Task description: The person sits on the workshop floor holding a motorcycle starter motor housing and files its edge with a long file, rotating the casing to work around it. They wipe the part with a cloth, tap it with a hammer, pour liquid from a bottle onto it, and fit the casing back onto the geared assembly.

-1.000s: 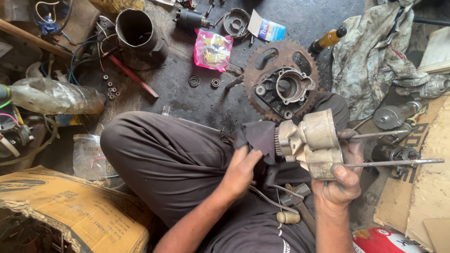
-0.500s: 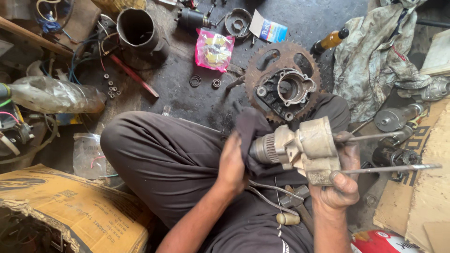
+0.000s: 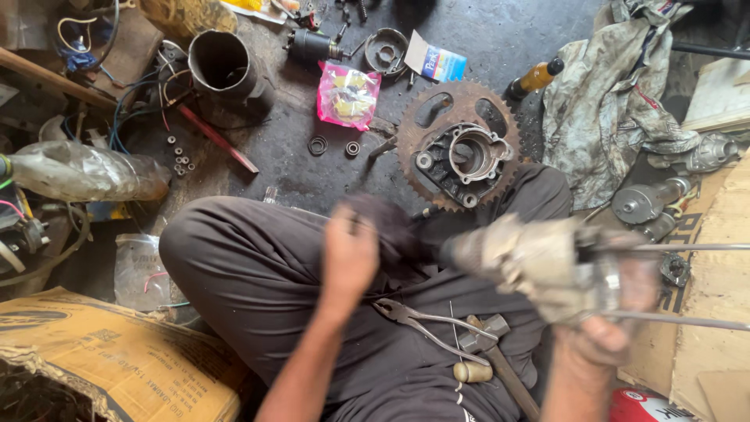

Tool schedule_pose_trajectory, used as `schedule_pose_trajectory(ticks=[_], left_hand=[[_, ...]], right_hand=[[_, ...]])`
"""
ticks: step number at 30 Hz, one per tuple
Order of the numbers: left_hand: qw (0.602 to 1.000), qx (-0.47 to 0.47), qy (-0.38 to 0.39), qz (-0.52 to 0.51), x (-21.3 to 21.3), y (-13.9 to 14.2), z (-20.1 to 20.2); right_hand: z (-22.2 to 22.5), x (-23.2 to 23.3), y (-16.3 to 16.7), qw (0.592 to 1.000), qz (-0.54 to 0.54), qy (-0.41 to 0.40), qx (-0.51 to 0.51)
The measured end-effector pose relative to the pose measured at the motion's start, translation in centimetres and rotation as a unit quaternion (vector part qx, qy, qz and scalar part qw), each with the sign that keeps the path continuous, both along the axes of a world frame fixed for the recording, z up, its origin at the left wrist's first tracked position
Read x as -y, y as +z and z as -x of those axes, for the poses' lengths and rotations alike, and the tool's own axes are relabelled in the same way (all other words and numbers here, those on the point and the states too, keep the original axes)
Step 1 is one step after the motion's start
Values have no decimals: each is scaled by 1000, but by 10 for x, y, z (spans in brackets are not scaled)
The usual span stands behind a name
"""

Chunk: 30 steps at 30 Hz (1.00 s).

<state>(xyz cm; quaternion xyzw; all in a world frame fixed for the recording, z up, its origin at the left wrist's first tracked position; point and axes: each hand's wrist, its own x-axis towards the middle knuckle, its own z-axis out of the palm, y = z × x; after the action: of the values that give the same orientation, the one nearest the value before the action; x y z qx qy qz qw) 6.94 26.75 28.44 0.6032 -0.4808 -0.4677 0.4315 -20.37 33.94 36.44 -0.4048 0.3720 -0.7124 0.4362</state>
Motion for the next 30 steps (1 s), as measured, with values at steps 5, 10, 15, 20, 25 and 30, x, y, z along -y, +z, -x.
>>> schedule_pose_trajectory(ticks=[5, 10, 15, 20, 25, 30], left_hand=[[916, 397, -58, 7, 50, 57, -67], [823, 545, -109, 117, 77, 98, -51], [854, 243, -365, 280, 137, 74, 37], [889, 177, -333, 259, 158, 16, 86], [915, 171, -230, 286, 171, -7, 93], [923, 187, -215, 260, 182, -2, 99]], right_hand=[[20, 26, 17, 986, 25, -137, -92], [20, 70, 23, 976, 42, -169, -130], [7, 97, 20, 975, 1, -187, -118], [12, 123, 15, 976, 0, -194, -99], [26, 146, 0, 980, -1, -183, -76], [40, 162, -20, 967, -8, -223, -125]])
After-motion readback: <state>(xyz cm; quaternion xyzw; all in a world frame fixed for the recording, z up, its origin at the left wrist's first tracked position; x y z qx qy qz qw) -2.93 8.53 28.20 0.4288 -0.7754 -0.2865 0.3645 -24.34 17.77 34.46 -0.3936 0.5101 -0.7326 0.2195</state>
